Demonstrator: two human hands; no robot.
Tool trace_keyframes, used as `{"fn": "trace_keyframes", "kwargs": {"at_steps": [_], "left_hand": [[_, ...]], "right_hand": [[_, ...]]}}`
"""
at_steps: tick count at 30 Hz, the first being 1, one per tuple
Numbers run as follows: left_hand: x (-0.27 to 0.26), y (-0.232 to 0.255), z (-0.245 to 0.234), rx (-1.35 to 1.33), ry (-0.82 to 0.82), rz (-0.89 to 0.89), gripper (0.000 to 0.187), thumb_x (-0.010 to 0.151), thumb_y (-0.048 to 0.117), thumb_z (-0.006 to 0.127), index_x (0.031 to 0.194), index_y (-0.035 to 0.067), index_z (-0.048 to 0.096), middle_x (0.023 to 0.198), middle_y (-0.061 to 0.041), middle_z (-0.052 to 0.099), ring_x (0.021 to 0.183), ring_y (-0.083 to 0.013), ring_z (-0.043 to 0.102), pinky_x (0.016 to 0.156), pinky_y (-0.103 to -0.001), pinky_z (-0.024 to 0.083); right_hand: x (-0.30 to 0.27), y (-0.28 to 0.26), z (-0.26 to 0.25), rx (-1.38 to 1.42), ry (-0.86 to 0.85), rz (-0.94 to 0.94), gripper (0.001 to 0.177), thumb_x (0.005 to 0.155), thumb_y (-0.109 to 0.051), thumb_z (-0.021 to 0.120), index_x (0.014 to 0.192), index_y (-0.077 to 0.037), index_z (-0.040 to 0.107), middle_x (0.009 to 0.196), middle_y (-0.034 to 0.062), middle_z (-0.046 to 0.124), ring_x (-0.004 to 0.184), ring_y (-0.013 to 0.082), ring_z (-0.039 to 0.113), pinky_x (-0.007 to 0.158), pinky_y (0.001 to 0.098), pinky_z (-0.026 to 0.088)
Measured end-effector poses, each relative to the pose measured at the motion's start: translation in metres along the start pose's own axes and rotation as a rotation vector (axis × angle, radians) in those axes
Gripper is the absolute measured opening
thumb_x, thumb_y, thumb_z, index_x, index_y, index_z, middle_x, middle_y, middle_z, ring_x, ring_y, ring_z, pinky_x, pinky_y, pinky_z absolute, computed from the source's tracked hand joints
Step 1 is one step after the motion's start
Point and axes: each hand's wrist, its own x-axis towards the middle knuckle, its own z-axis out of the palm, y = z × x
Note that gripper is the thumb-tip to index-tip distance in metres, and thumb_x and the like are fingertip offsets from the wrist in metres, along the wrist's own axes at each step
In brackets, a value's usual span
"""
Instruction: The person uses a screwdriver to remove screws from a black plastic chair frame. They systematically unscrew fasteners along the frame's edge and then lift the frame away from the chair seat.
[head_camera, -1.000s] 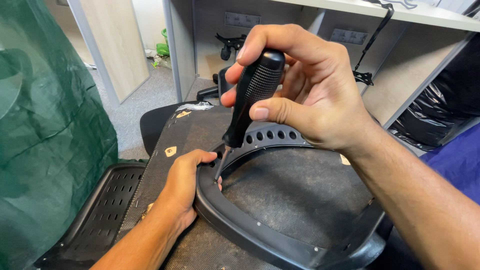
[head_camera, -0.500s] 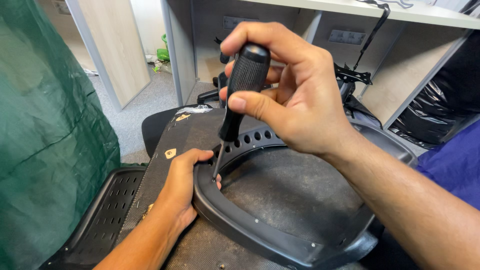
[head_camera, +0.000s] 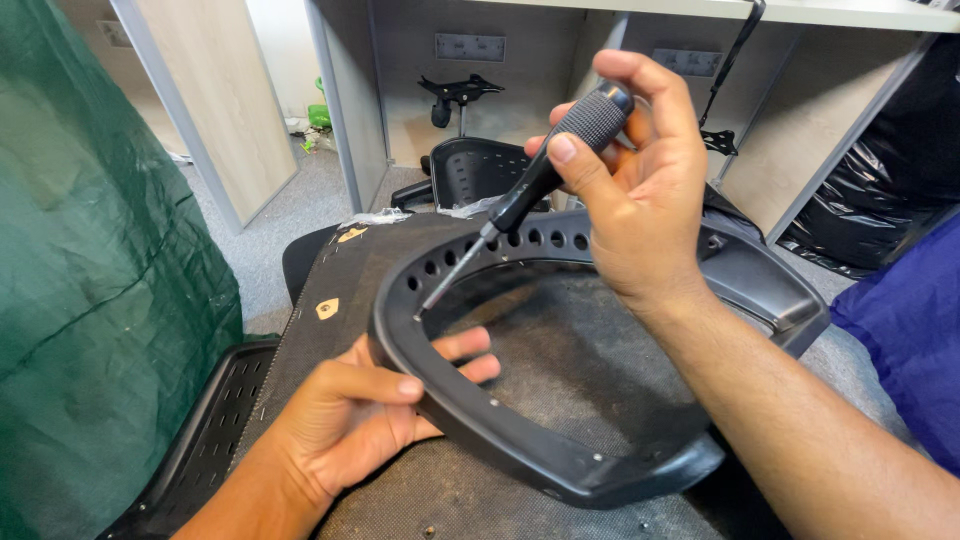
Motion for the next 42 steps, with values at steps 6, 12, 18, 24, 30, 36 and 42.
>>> {"fn": "trace_keyframes", "kwargs": {"at_steps": [6, 12, 18, 24, 30, 36, 42], "left_hand": [[0.013, -0.003, 0.002, 0.225, 0.282, -0.015, 0.041, 0.076, -0.007, 0.069, 0.116, -0.005, 0.061, 0.121, -0.032, 0.07, 0.119, -0.0457, 0.068, 0.105, -0.057, 0.053], [0.021, -0.004, 0.022, 0.159, 0.477, 0.044, 0.035, 0.088, 0.018, 0.063, 0.122, 0.008, 0.057, 0.123, -0.026, 0.069, 0.117, -0.0399, 0.068, 0.099, -0.061, 0.055], [0.022, -0.004, 0.026, 0.15, 0.242, 0.009, 0.048, 0.1, 0.03, 0.055, 0.144, 0.018, 0.04, 0.128, -0.035, 0.063, 0.117, -0.0449, 0.068, 0.098, -0.064, 0.055], [0.028, -0.003, 0.031, 0.27, 0.542, 0.016, 0.051, 0.098, 0.037, 0.049, 0.138, 0.006, 0.042, 0.119, -0.032, 0.066, 0.108, -0.0429, 0.071, 0.095, -0.055, 0.06], [0.029, -0.004, 0.028, 0.236, 0.511, 0.025, 0.053, 0.098, 0.034, 0.048, 0.126, -0.012, 0.048, 0.117, -0.031, 0.066, 0.107, -0.0415, 0.071, 0.094, -0.053, 0.057], [0.028, -0.004, 0.022, 0.206, 0.47, 0.027, 0.052, 0.098, 0.033, 0.049, 0.119, -0.015, 0.052, 0.114, -0.029, 0.066, 0.108, -0.0409, 0.071, 0.096, -0.053, 0.06], [0.028, -0.004, 0.022, 0.207, 0.464, 0.03, 0.053, 0.098, 0.032, 0.049, 0.12, -0.016, 0.051, 0.114, -0.03, 0.066, 0.107, -0.0406, 0.071, 0.096, -0.053, 0.06]], "right_hand": [[0.001, 0.004, -0.019, 0.032, 0.051, 0.0, 0.049, 0.112, 0.001, 0.065, 0.155, -0.002, 0.041, 0.123, 0.0148, 0.063, 0.112, 0.0234, 0.072, 0.102, 0.0343, 0.064], [0.003, -0.011, -0.038, 0.032, -0.042, 0.139, 0.046, 0.109, -0.001, 0.063, 0.152, -0.004, 0.044, 0.127, 0.0152, 0.064, 0.115, 0.0243, 0.071, 0.101, 0.038, 0.063], [-0.006, -0.01, -0.034, -0.013, -0.1, 0.145, 0.045, 0.11, -0.002, 0.061, 0.152, -0.007, 0.045, 0.121, 0.0161, 0.064, 0.114, 0.027, 0.072, 0.105, 0.0416, 0.064], [-0.008, -0.009, -0.03, 0.092, -0.024, 0.187, 0.045, 0.108, -0.002, 0.06, 0.15, -0.006, 0.045, 0.119, 0.0161, 0.064, 0.112, 0.028, 0.073, 0.101, 0.0424, 0.065], [-0.015, -0.008, -0.023, 0.075, -0.063, 0.175, 0.049, 0.108, 0.0, 0.061, 0.154, -0.005, 0.043, 0.122, 0.016, 0.064, 0.115, 0.0278, 0.072, 0.105, 0.0414, 0.064], [-0.015, -0.007, -0.021, 0.031, -0.072, 0.15, 0.048, 0.109, 0.001, 0.059, 0.153, -0.005, 0.043, 0.121, 0.0155, 0.064, 0.116, 0.0274, 0.072, 0.106, 0.0407, 0.064], [-0.018, -0.009, -0.024, -0.01, -0.117, 0.096, 0.048, 0.111, 0.001, 0.059, 0.155, -0.004, 0.041, 0.119, 0.0162, 0.064, 0.114, 0.0269, 0.072, 0.111, 0.0407, 0.064]]}}
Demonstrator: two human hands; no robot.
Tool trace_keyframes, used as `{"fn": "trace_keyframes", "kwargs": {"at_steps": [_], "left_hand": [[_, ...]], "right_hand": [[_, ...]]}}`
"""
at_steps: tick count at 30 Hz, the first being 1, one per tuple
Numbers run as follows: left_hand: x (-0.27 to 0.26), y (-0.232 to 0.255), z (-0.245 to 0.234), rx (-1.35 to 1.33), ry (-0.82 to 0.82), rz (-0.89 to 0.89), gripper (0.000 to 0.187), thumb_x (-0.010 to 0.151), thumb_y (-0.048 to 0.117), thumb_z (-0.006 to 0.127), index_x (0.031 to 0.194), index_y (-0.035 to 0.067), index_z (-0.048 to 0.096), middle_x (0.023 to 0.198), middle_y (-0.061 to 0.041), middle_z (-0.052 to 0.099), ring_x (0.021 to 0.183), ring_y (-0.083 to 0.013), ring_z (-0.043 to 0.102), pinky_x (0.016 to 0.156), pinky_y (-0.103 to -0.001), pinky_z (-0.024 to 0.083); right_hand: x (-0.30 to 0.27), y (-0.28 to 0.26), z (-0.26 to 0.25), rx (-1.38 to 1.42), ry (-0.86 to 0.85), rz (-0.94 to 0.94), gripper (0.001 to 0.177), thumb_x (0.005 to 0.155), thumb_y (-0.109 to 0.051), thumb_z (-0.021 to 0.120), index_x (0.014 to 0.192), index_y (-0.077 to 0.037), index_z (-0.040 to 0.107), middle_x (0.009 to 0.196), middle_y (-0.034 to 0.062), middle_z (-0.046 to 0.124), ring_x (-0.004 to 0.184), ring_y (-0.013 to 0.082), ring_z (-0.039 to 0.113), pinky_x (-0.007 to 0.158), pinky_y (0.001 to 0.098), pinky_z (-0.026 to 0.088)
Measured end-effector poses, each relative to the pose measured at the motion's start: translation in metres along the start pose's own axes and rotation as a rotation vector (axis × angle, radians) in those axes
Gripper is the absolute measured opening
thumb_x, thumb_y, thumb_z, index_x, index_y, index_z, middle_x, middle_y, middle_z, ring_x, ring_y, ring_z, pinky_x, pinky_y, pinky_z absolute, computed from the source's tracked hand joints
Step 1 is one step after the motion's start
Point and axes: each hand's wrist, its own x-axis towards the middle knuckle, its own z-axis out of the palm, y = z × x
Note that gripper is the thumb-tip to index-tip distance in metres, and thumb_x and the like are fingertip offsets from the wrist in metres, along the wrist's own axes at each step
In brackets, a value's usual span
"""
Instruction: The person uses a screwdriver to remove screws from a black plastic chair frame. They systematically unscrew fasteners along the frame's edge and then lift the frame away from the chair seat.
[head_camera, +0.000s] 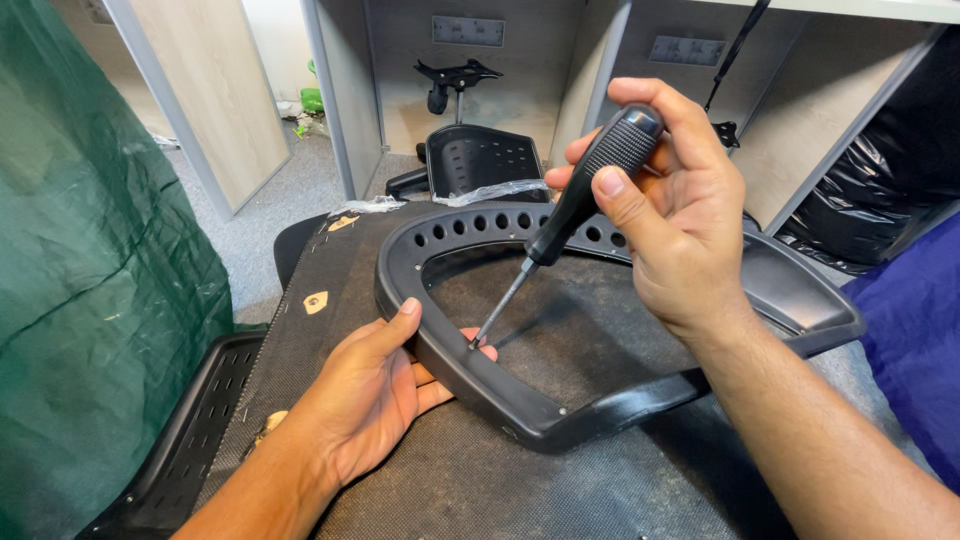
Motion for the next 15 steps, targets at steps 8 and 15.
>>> {"fn": "trace_keyframes", "kwargs": {"at_steps": [8, 15], "left_hand": [[-0.001, 0.001, 0.005, 0.039, 0.047, -0.016, 0.054, 0.099, 0.034, 0.046, 0.127, -0.012, 0.047, 0.113, -0.029, 0.066, 0.107, -0.0393, 0.072, 0.094, -0.05, 0.058], [0.0, 0.0, 0.005, 0.045, 0.063, -0.019, 0.053, 0.098, 0.034, 0.045, 0.127, -0.011, 0.047, 0.112, -0.028, 0.066, 0.107, -0.0401, 0.071, 0.095, -0.053, 0.061]], "right_hand": [[0.002, -0.003, -0.004, 0.085, -0.146, -0.036, 0.055, 0.111, -0.006, 0.063, 0.158, -0.007, 0.034, 0.123, 0.0169, 0.064, 0.118, 0.0278, 0.072, 0.107, 0.0407, 0.064], [0.024, -0.017, -0.016, 0.218, -0.361, 0.098, 0.053, 0.103, -0.003, 0.066, 0.151, -0.007, 0.045, 0.137, 0.0187, 0.063, 0.135, 0.0312, 0.065, 0.119, 0.0475, 0.06]]}}
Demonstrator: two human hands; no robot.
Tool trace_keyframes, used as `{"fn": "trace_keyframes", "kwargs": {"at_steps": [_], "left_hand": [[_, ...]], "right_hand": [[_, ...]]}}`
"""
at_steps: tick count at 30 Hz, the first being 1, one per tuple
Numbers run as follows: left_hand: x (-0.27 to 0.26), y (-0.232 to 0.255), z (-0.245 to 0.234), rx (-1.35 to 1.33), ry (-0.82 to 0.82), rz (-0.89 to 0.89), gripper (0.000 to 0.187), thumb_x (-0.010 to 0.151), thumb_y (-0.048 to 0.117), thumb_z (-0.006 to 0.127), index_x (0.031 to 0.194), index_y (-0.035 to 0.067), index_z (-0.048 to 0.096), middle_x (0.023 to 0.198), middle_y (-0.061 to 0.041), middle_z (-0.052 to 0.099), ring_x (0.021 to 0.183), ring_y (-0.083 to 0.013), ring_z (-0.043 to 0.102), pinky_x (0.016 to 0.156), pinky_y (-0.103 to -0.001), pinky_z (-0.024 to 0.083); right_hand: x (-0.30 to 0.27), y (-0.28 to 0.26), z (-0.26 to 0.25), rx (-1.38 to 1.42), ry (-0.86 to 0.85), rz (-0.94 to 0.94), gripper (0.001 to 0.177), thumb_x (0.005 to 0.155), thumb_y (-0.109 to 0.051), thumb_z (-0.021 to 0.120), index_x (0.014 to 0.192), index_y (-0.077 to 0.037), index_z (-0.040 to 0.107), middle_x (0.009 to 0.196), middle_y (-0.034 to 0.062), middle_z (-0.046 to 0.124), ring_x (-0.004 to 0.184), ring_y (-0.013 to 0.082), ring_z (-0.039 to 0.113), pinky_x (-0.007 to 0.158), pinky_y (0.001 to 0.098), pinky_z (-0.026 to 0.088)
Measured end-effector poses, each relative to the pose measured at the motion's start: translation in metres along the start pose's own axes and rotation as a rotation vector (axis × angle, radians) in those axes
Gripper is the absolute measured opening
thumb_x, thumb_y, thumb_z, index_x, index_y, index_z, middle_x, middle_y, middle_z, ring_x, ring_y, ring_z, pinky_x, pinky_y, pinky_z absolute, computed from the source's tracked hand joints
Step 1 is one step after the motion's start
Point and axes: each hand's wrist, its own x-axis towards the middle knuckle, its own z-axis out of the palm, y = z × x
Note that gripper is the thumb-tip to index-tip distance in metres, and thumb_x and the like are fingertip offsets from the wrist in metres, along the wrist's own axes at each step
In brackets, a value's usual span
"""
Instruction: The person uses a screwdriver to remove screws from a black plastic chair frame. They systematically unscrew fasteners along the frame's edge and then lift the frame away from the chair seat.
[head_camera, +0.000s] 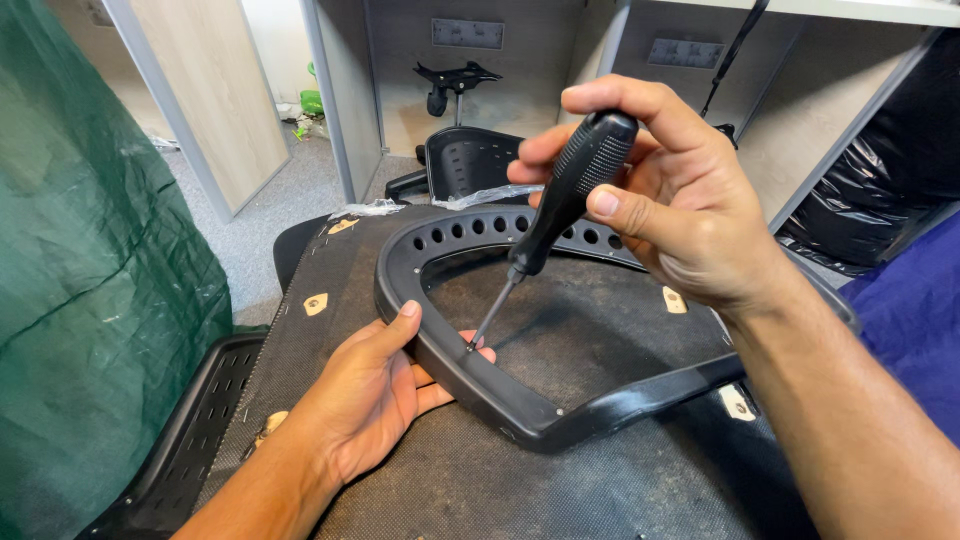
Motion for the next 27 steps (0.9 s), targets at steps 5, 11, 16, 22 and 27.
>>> {"fn": "trace_keyframes", "kwargs": {"at_steps": [5, 11, 16, 22, 27], "left_hand": [[0.001, 0.0, 0.0, 0.001, 0.023, -0.017, 0.055, 0.101, 0.038, 0.048, 0.127, -0.011, 0.046, 0.114, -0.029, 0.065, 0.108, -0.0403, 0.072, 0.094, -0.052, 0.057], [0.003, 0.0, -0.002, 0.012, 0.033, -0.025, 0.055, 0.1, 0.036, 0.046, 0.126, -0.013, 0.046, 0.113, -0.03, 0.065, 0.106, -0.0403, 0.072, 0.093, -0.051, 0.062], [0.005, 0.0, -0.003, 0.017, 0.028, -0.037, 0.059, 0.102, 0.038, 0.046, 0.127, -0.015, 0.044, 0.113, -0.032, 0.066, 0.105, -0.0398, 0.073, 0.09, -0.049, 0.058], [0.007, -0.003, -0.008, 0.002, -0.022, -0.013, 0.06, 0.099, 0.035, 0.045, 0.132, -0.016, 0.045, 0.112, -0.03, 0.065, 0.105, -0.0402, 0.072, 0.093, -0.051, 0.062], [0.006, -0.004, -0.008, 0.012, -0.029, 0.002, 0.059, 0.099, 0.035, 0.047, 0.13, -0.014, 0.047, 0.113, -0.031, 0.066, 0.105, -0.0409, 0.073, 0.093, -0.053, 0.061]], "right_hand": [[0.004, -0.004, 0.008, -0.131, 0.055, -0.065, 0.043, 0.098, 0.004, 0.073, 0.137, -0.006, 0.057, 0.13, 0.0159, 0.067, 0.124, 0.029, 0.072, 0.109, 0.044, 0.062], [0.003, -0.009, 0.022, -0.31, 0.134, -0.069, 0.041, 0.09, 0.003, 0.077, 0.126, -0.005, 0.06, 0.115, 0.0104, 0.07, 0.11, 0.0212, 0.074, 0.101, 0.0359, 0.067], [0.007, -0.009, 0.03, -0.577, 0.252, -0.06, 0.038, 0.092, -0.003, 0.086, 0.123, -0.004, 0.063, 0.097, 0.0008, 0.058, 0.086, 0.0064, 0.064, 0.073, 0.0202, 0.059], [0.005, -0.01, 0.046, -0.659, 0.264, -0.066, 0.04, 0.095, -0.01, 0.084, 0.127, -0.006, 0.059, 0.092, -0.0036, 0.058, 0.083, 0.0018, 0.064, 0.068, 0.0156, 0.058], [0.007, -0.02, 0.048, -0.773, 0.248, -0.034, 0.052, 0.093, -0.01, 0.078, 0.14, -0.009, 0.056, 0.096, 0.0036, 0.052, 0.084, 0.0089, 0.059, 0.07, 0.0198, 0.06]]}}
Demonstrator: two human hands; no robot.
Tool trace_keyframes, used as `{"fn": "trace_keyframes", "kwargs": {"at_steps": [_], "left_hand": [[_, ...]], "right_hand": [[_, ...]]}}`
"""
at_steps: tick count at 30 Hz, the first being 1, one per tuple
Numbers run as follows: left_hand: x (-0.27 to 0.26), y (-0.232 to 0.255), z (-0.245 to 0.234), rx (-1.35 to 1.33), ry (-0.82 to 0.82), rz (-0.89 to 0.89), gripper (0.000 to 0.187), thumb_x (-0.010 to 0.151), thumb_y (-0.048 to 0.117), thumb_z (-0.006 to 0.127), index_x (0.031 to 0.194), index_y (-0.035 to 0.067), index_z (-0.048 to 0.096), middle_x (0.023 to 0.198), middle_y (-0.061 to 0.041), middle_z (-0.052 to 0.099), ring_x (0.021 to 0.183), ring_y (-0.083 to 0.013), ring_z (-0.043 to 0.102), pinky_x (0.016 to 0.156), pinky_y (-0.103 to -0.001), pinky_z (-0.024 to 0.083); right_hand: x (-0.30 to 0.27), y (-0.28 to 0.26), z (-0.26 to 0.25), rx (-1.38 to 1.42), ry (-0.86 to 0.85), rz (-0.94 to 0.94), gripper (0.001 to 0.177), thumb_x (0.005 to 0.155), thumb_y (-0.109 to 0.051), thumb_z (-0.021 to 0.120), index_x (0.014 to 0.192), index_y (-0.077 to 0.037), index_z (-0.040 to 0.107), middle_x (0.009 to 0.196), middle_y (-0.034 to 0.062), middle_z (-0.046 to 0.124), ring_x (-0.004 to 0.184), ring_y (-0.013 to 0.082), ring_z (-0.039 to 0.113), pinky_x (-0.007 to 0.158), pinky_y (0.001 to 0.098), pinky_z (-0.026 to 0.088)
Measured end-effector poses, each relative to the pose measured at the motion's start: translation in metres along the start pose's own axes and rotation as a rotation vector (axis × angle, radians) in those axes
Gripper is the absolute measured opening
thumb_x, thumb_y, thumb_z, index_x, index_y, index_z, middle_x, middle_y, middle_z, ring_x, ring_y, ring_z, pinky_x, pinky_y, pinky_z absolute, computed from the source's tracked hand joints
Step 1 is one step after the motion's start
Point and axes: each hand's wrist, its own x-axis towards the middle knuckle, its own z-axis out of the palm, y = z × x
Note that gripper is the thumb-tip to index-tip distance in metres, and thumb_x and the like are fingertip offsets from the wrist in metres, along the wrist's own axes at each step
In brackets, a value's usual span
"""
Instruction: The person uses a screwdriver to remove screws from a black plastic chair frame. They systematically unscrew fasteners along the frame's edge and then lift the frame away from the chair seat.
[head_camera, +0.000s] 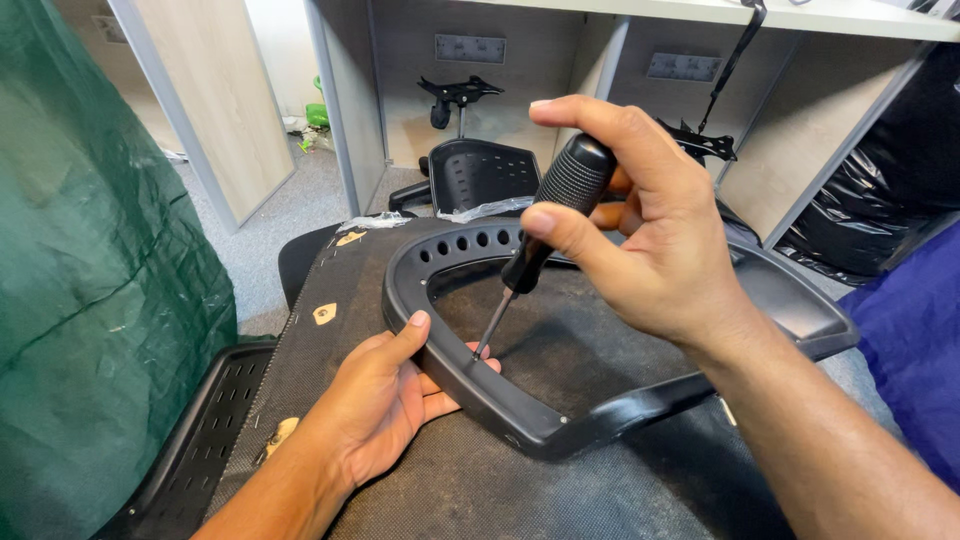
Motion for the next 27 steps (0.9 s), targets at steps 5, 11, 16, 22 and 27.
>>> {"fn": "trace_keyframes", "kwargs": {"at_steps": [5, 11, 16, 22, 27], "left_hand": [[-0.002, 0.002, 0.001, -0.003, 0.013, -0.016, 0.057, 0.098, 0.037, 0.048, 0.127, -0.012, 0.047, 0.113, -0.031, 0.066, 0.104, -0.0418, 0.073, 0.092, -0.057, 0.061], [-0.001, 0.0, 0.004, 0.018, 0.059, -0.015, 0.059, 0.1, 0.04, 0.049, 0.126, -0.013, 0.047, 0.112, -0.031, 0.067, 0.104, -0.0418, 0.073, 0.091, -0.056, 0.061], [0.0, 0.0, 0.005, 0.052, 0.065, -0.015, 0.06, 0.101, 0.041, 0.047, 0.126, -0.013, 0.048, 0.11, -0.03, 0.067, 0.101, -0.0398, 0.074, 0.09, -0.054, 0.062], [-0.001, 0.001, 0.007, 0.062, 0.108, -0.035, 0.06, 0.101, 0.042, 0.046, 0.125, -0.013, 0.047, 0.11, -0.029, 0.066, 0.102, -0.0382, 0.074, 0.089, -0.052, 0.063], [-0.001, 0.0, 0.007, 0.06, 0.109, -0.032, 0.059, 0.102, 0.042, 0.046, 0.124, -0.012, 0.048, 0.11, -0.029, 0.065, 0.101, -0.0379, 0.074, 0.089, -0.052, 0.063]], "right_hand": [[0.006, 0.009, -0.01, 0.485, -0.173, -0.064, 0.051, 0.101, -0.003, 0.061, 0.149, -0.011, 0.044, 0.141, 0.0071, 0.056, 0.135, 0.0227, 0.063, 0.11, 0.0348, 0.06], [0.0, 0.028, -0.008, 0.536, -0.173, -0.053, 0.044, 0.101, 0.002, 0.071, 0.141, -0.007, 0.054, 0.123, 0.0135, 0.068, 0.119, 0.0285, 0.074, 0.109, 0.0439, 0.063], [-0.004, 0.033, -0.004, 0.544, -0.118, -0.027, 0.041, 0.098, 0.002, 0.074, 0.134, -0.006, 0.057, 0.12, 0.0123, 0.069, 0.115, 0.0266, 0.076, 0.106, 0.0411, 0.065], [-0.006, 0.028, 0.007, 0.467, -0.015, -0.016, 0.04, 0.098, 0.001, 0.075, 0.132, -0.006, 0.057, 0.115, 0.0074, 0.065, 0.108, 0.0198, 0.076, 0.101, 0.036, 0.069], [-0.007, 0.022, 0.014, 0.309, 0.086, -0.023, 0.042, 0.098, 0.002, 0.079, 0.133, -0.006, 0.057, 0.106, 0.0013, 0.058, 0.096, 0.0071, 0.063, 0.092, 0.025, 0.061]]}}
